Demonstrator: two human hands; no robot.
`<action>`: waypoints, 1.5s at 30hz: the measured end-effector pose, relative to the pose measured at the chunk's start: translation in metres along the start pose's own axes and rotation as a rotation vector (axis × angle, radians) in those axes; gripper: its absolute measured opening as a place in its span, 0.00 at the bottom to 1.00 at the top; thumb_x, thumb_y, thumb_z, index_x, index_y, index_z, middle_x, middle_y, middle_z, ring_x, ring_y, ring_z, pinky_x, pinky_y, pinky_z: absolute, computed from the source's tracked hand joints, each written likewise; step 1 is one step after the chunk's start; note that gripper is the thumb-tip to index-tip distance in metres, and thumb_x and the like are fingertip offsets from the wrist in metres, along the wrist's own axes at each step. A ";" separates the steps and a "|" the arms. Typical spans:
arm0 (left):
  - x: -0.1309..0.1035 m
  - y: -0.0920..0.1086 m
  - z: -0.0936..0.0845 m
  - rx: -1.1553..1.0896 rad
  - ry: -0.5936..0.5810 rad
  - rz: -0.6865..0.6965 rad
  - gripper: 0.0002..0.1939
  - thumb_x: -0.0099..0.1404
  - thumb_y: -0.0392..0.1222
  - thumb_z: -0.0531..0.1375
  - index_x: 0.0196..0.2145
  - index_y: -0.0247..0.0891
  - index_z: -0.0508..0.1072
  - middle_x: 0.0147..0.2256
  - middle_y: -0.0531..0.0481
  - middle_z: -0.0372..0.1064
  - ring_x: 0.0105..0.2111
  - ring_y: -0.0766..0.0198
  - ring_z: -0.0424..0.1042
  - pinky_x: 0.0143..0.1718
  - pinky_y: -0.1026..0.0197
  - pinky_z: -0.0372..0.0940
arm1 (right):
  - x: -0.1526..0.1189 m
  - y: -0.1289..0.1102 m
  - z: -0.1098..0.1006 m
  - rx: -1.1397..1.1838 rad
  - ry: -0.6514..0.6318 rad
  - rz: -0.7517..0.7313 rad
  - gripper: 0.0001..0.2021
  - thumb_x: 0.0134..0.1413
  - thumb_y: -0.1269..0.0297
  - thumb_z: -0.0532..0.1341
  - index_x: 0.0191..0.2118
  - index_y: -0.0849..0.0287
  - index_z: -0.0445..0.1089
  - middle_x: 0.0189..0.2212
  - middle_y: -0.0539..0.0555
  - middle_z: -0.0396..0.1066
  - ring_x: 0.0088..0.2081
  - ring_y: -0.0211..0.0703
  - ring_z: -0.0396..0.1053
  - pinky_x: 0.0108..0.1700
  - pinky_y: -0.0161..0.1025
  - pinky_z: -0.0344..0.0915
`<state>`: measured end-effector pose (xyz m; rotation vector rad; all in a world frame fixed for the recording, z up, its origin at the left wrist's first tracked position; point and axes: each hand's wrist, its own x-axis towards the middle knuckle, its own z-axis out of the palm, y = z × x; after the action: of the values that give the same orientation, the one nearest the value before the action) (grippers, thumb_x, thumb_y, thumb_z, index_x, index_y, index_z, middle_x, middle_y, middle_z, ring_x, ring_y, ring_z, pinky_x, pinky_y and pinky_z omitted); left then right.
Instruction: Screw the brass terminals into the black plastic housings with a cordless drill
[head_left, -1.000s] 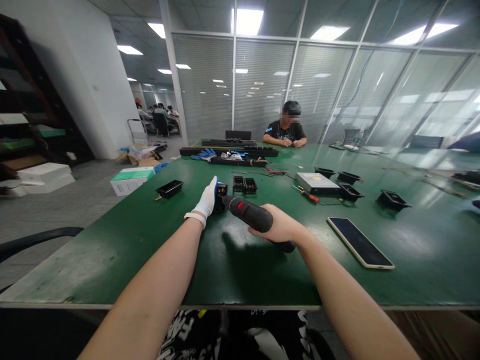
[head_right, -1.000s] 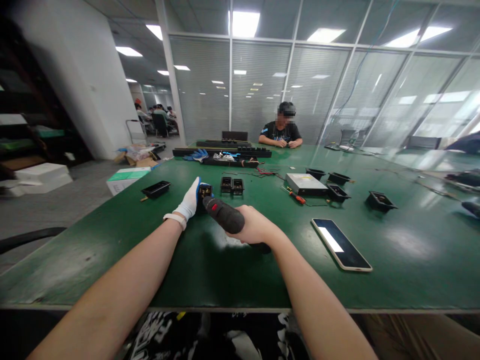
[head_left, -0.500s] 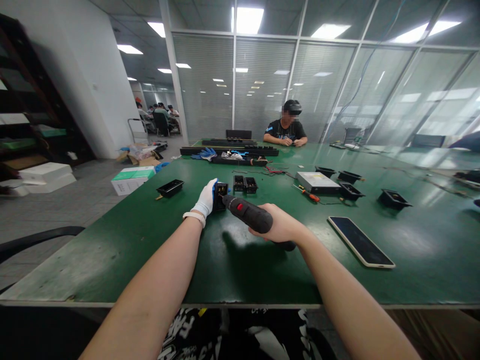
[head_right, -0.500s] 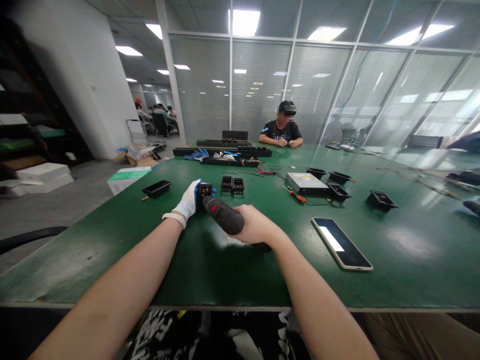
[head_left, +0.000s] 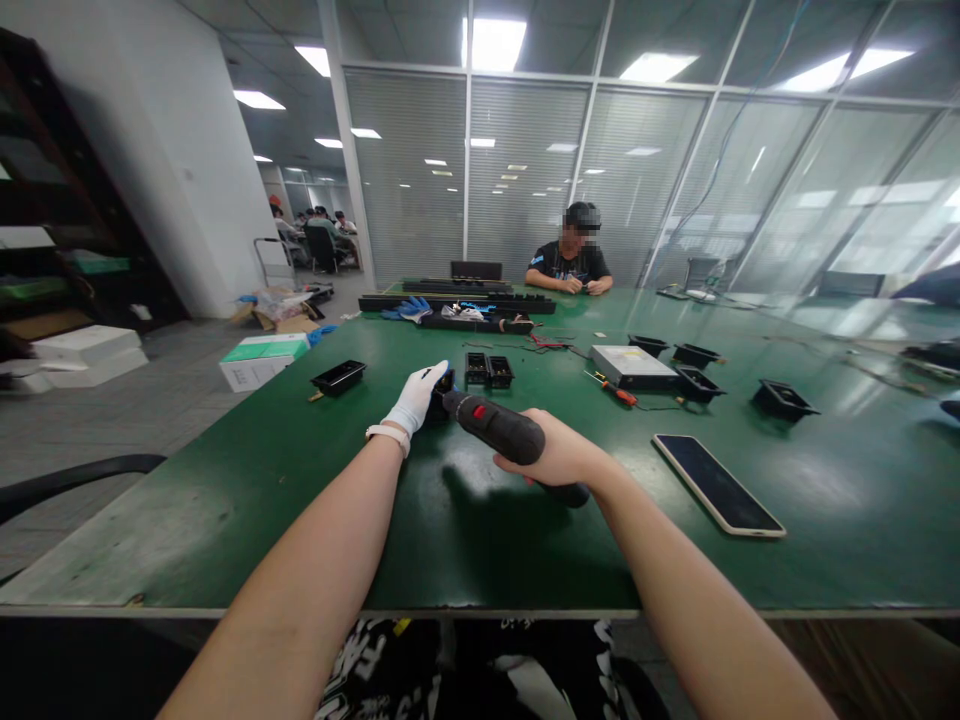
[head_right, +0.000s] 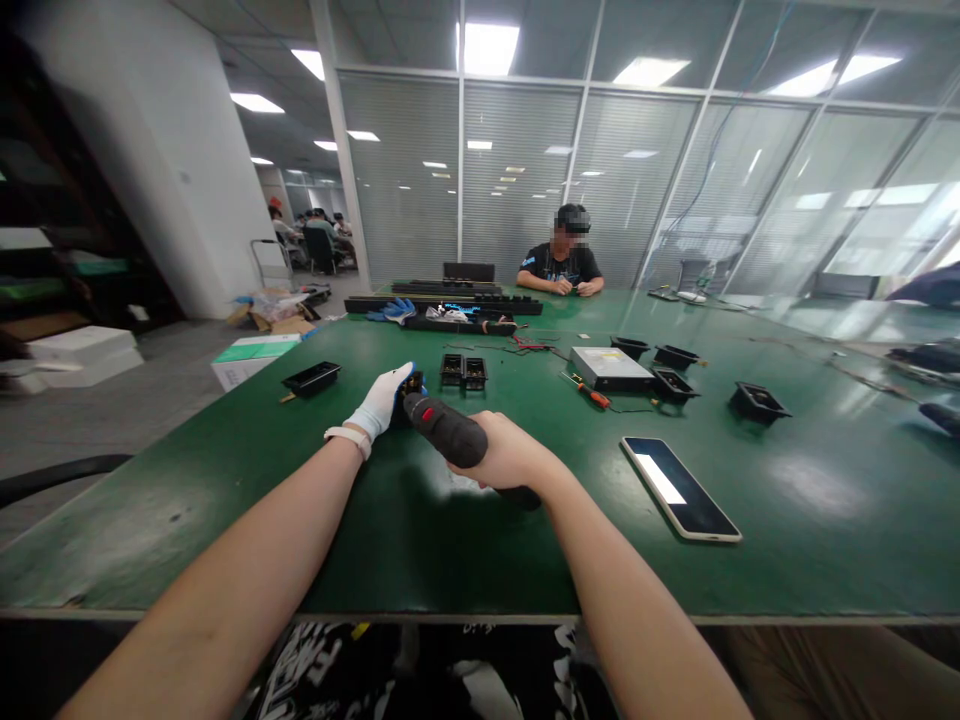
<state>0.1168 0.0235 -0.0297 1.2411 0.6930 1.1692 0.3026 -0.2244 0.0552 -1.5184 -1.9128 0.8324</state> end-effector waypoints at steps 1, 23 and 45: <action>-0.001 0.000 0.000 0.026 -0.018 0.008 0.30 0.53 0.70 0.77 0.34 0.39 0.82 0.31 0.45 0.80 0.33 0.51 0.79 0.44 0.49 0.74 | 0.000 0.000 0.000 -0.004 0.001 -0.002 0.10 0.51 0.64 0.71 0.29 0.55 0.69 0.20 0.48 0.74 0.21 0.42 0.72 0.26 0.36 0.68; -0.004 0.006 0.005 0.066 0.026 0.024 0.33 0.52 0.73 0.76 0.34 0.37 0.83 0.31 0.43 0.81 0.40 0.45 0.80 0.49 0.49 0.74 | 0.001 -0.005 0.000 -0.176 0.015 -0.031 0.12 0.53 0.64 0.72 0.29 0.55 0.68 0.24 0.51 0.75 0.29 0.44 0.74 0.33 0.38 0.64; 0.006 -0.005 0.001 0.052 0.040 0.026 0.28 0.56 0.68 0.75 0.33 0.38 0.83 0.33 0.45 0.81 0.40 0.47 0.80 0.49 0.50 0.74 | 0.000 -0.009 0.001 -0.207 0.038 -0.090 0.12 0.51 0.66 0.70 0.25 0.55 0.65 0.23 0.50 0.72 0.27 0.41 0.66 0.32 0.38 0.60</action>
<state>0.1209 0.0292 -0.0331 1.2760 0.7432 1.2069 0.2966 -0.2262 0.0611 -1.5406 -2.0750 0.5760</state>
